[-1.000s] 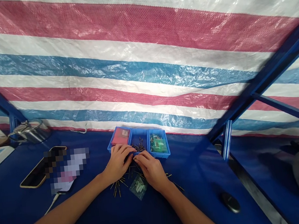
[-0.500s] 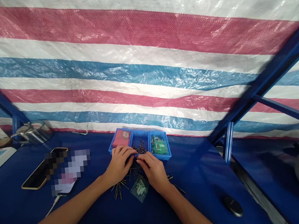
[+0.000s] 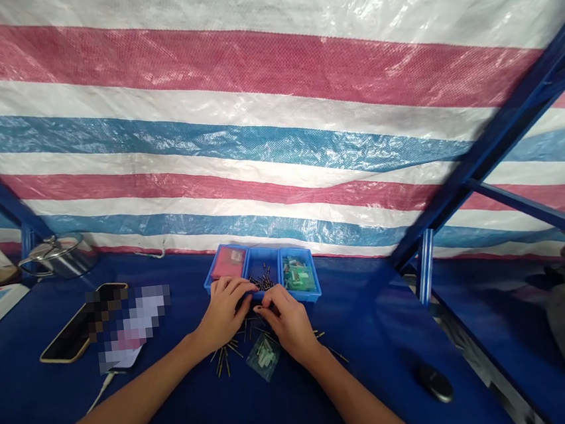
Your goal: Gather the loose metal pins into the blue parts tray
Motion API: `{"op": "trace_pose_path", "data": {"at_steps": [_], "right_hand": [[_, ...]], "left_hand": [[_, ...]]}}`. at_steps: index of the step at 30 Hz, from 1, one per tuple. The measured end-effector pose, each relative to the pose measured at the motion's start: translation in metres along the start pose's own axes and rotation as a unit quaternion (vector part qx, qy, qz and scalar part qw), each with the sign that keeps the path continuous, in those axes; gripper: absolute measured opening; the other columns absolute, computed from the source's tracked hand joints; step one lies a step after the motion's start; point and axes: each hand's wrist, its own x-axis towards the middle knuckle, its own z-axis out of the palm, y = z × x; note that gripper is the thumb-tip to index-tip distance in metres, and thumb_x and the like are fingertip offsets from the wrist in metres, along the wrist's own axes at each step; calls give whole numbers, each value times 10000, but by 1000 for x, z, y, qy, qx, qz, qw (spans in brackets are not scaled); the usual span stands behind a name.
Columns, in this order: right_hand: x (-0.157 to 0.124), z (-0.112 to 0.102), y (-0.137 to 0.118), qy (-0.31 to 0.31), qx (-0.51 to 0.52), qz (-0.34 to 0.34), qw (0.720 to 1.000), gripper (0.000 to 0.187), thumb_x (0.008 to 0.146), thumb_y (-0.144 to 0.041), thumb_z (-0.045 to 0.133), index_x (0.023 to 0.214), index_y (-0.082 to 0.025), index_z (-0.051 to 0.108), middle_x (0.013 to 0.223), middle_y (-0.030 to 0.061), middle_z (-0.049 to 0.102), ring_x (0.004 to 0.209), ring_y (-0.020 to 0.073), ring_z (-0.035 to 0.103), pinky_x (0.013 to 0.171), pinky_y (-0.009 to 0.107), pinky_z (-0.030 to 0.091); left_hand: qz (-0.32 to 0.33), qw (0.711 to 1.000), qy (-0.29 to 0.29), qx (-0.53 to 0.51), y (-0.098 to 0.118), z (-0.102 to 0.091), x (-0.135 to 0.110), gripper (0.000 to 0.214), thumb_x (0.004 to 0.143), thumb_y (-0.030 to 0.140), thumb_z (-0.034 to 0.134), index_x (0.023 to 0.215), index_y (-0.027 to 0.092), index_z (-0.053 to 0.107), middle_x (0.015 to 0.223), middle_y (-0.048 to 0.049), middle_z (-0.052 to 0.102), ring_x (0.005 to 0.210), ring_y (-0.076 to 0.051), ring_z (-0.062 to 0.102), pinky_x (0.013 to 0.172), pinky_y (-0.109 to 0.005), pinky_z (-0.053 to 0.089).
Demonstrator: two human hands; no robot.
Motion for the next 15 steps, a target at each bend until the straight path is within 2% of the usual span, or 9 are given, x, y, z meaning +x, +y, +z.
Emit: {"op": "trace_pose_path", "data": {"at_steps": [5,9,15], "right_hand": [[-1,2,3,-4,-23,-6,1000,218,1042,-357,653,887,-243,550,886,1,605,728,168,561,646,270,456],[-1,5,7,-10,-21,4,1000,238,1045,-387,656,882,-247,553,833,-20,608,690,162,549,636,268,444],[1,5,6,-10,-19,-5,1000,205,1075,-401,598,931,-254,597,901,1,674,783,186,634,705,281,500]], "left_hand": [[3,1000,3,-6,0,-1,0,231,1082,186,502,1226,267,664,1226,-48,698,1124,-254,560,933,-427,396],[1,1000,1,-14,1,-1,0,233,1079,171,503,1217,263,666,1216,-47,702,1121,-252,559,935,-429,395],[-8,1000,-2,-19,2,-2,0,230,1082,188,497,1220,268,663,1219,-56,698,1126,-262,558,927,-437,404]]}}
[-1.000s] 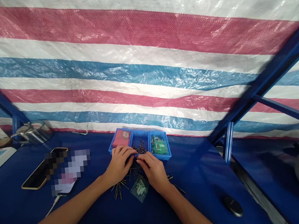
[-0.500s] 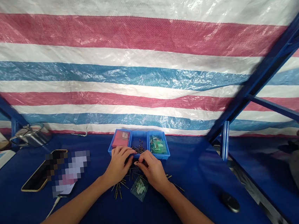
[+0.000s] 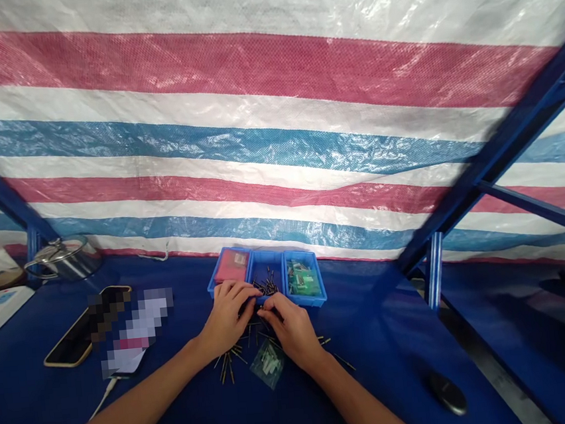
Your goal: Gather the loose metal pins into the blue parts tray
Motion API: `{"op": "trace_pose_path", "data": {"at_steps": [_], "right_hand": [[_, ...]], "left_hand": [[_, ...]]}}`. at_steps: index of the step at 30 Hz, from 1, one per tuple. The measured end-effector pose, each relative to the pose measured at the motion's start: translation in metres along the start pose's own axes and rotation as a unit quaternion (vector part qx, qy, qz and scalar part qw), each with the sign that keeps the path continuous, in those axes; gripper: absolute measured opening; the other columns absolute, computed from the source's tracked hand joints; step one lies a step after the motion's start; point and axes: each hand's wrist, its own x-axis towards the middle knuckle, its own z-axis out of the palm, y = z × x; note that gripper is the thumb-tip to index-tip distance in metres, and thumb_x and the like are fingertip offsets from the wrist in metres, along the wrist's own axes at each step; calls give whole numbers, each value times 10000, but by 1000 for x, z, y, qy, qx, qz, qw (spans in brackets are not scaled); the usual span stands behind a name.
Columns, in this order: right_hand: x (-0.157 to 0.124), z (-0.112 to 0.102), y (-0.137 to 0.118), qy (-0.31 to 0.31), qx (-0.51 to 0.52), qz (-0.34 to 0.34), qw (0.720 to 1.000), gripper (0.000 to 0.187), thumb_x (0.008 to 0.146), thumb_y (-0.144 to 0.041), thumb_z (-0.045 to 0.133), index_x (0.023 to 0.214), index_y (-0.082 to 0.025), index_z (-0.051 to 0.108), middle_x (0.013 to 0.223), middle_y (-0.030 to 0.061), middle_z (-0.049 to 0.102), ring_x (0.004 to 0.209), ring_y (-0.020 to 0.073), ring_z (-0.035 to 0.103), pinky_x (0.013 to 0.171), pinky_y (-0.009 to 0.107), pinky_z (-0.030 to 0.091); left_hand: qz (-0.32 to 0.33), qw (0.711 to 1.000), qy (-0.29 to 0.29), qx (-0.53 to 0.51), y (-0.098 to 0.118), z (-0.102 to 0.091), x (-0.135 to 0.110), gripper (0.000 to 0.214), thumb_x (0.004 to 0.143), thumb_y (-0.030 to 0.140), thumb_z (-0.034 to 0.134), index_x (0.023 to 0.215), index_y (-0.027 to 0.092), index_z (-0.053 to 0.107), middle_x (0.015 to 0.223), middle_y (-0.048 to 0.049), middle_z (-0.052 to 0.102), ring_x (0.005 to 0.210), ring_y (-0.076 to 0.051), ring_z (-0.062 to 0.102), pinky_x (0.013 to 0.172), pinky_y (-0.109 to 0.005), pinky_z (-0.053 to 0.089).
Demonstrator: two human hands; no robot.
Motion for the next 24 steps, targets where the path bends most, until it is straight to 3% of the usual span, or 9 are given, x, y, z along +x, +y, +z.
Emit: {"op": "trace_pose_path", "data": {"at_steps": [3,9,15,24], "right_hand": [[0,-1,-2,3,-1,2,1000,205,1095,-392,550,956,-254,608,914,12,685,800,191,657,704,281,520],[0,-5,-7,-8,9,18,1000,326,1151,-368,363,996,-250,624,781,2,658,651,170,641,568,259,499],[0,-7,-11,-6,20,27,999,349,1157,-387,319,1022,-250,609,694,-15,606,592,169,616,556,263,493],[0,-7,-11,23,-2,-17,1000,303,1149,-341,373,1044,-250,643,929,43,691,765,191,688,647,283,555]], "left_hand": [[-1,1000,-2,-1,0,-1,0,230,1085,184,491,1217,266,660,1228,-53,694,1127,-260,555,931,-439,403],[2,1000,1,-1,0,-1,0,243,1088,193,485,1228,275,665,1243,-56,689,1134,-262,559,941,-446,408],[6,1000,6,1,0,1,-1,236,1083,184,500,1230,272,662,1242,-48,685,1154,-254,552,958,-439,405],[6,1000,15,2,-1,2,0,237,1084,192,491,1221,267,668,1227,-56,687,1139,-254,560,950,-436,420]]}}
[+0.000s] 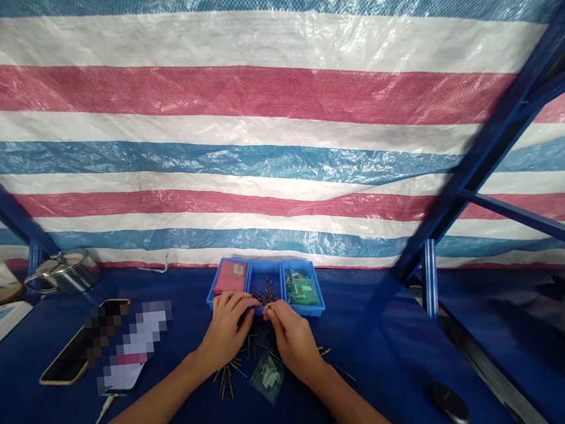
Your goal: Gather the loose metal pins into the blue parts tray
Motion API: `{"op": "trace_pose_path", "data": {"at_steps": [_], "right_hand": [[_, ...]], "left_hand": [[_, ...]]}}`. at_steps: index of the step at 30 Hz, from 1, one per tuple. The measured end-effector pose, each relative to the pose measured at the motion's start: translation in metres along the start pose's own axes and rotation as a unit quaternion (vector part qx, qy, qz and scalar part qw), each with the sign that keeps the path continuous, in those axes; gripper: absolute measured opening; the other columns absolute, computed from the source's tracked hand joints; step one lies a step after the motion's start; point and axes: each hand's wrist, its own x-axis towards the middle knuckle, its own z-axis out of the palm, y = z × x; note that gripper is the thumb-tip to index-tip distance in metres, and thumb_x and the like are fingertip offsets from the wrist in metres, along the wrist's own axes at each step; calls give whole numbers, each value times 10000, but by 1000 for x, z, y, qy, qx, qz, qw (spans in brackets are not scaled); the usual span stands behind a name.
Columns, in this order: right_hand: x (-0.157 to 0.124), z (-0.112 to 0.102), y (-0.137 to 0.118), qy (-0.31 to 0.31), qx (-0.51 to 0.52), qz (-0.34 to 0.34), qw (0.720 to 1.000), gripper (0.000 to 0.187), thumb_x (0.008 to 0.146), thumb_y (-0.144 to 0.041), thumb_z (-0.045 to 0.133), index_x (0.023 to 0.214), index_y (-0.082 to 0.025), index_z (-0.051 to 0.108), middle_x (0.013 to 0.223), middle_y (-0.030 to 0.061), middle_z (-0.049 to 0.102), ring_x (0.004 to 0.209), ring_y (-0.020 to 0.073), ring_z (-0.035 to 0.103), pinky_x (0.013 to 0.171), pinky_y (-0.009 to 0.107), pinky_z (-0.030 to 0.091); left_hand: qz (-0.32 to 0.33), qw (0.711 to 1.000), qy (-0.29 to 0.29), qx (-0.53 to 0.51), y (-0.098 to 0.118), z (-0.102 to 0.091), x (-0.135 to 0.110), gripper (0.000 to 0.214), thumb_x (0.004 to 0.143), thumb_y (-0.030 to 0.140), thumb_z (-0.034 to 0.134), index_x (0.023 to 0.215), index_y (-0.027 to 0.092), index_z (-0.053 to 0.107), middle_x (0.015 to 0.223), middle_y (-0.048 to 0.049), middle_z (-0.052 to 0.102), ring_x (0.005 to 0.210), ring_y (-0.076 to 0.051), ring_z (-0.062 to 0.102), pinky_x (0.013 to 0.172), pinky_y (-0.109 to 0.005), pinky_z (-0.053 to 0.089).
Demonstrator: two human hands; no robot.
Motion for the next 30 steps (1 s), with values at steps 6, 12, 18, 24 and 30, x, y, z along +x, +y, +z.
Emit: {"op": "trace_pose_path", "data": {"at_steps": [6,12,18,24,30], "right_hand": [[-1,2,1,17,3,-21,1000,270,1139,-293,418,1120,-269,686,1007,63,691,924,223,698,821,330,582],[2,2,2,31,0,-27,999,281,1131,-274,432,1170,-284,711,1074,74,695,961,236,698,864,351,589],[5,1,6,50,1,-31,998,282,1128,-294,454,1135,-284,736,1044,72,692,958,236,693,845,346,588],[6,0,9,58,7,-22,998,306,1131,-327,458,1161,-264,756,1027,79,678,948,228,690,845,331,581],[6,1,11,64,-1,-19,998,274,1120,-338,499,1142,-258,760,960,60,676,868,216,680,793,307,563]], "left_hand": [[-2,1000,2,-8,2,0,1,217,1090,208,491,1195,270,671,1215,-47,687,1138,-253,562,961,-440,418],[-5,1000,2,-9,2,-1,1,221,1082,198,489,1187,276,667,1199,-48,689,1127,-259,572,941,-443,435],[-1,1000,10,-24,0,2,1,209,1082,209,496,1168,282,672,1175,-54,691,1111,-264,583,932,-453,453],[4,1000,1,-18,-1,2,1,257,1090,201,484,1264,286,651,1194,-51,690,1127,-259,573,947,-448,449],[1,1000,0,-14,0,1,2,250,1086,202,489,1249,282,662,1197,-41,697,1122,-251,575,944,-427,446]]}}
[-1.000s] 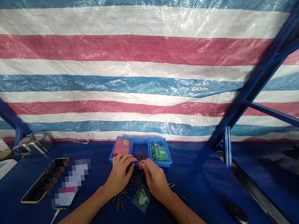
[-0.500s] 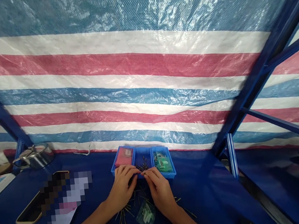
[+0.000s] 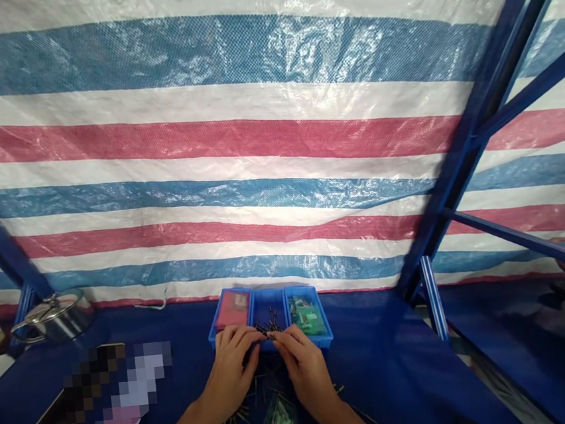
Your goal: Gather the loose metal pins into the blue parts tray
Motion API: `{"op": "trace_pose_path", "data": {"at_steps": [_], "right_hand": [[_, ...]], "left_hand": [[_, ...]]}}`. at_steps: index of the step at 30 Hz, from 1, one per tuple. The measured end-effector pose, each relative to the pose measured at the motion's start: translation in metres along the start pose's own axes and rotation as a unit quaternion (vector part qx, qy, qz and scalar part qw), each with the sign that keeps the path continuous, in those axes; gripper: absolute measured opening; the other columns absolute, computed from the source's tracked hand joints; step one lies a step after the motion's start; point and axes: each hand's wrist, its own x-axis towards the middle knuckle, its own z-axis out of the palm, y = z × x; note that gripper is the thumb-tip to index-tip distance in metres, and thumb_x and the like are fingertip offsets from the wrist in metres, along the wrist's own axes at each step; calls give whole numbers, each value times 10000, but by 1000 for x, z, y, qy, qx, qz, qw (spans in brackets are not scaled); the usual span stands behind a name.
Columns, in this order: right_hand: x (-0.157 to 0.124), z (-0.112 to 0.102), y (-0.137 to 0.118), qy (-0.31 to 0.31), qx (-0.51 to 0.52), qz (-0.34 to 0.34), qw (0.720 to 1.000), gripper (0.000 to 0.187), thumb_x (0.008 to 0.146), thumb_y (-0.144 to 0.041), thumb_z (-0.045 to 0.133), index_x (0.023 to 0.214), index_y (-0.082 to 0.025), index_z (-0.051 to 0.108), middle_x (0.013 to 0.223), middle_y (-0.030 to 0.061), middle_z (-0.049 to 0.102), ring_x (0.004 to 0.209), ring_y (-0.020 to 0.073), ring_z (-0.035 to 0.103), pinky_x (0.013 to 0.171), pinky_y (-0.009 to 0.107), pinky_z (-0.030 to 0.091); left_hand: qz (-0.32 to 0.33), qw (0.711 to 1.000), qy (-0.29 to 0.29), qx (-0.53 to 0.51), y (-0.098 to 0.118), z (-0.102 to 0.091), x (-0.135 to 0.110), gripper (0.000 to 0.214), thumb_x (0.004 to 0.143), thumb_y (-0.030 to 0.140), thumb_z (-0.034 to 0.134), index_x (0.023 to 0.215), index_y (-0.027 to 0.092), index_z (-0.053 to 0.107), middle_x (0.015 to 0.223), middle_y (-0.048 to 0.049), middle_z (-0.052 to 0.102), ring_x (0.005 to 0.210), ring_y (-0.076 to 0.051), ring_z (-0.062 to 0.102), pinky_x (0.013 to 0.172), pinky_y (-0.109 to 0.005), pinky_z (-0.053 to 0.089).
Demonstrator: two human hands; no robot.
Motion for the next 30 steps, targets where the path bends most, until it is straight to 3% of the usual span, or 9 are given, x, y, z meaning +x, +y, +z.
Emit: {"op": "trace_pose_path", "data": {"at_steps": [7,12,19,30], "right_hand": [[-4,1,2,-9,-16,42,999,266,1092,-360,560,874,-237,650,868,23,591,799,201,642,690,281,524],[-4,2,5,-13,-13,44,999,297,1085,-353,560,812,-236,559,859,7,542,767,182,610,610,252,478],[-5,5,6,-21,-21,25,999,293,1092,-329,556,815,-233,545,858,-6,539,749,162,588,641,247,461],[0,2,-2,-24,-9,5,1000,288,1135,-304,450,1019,-243,707,917,35,643,845,194,661,758,283,534]], "left_hand": [[-8,1000,-3,-2,0,0,0,230,1084,208,488,1193,279,678,1200,-47,709,1122,-263,574,949,-437,443],[-10,1000,-6,-4,-1,0,0,224,1084,218,500,1195,284,684,1184,-42,721,1111,-261,582,952,-436,449],[-6,1000,0,1,-4,2,-1,224,1071,210,521,1179,289,700,1182,-41,721,1114,-255,600,949,-425,464],[-13,1000,-11,-11,-2,0,-1,234,1084,211,488,1201,282,678,1202,-60,705,1130,-268,582,954,-451,457]]}}
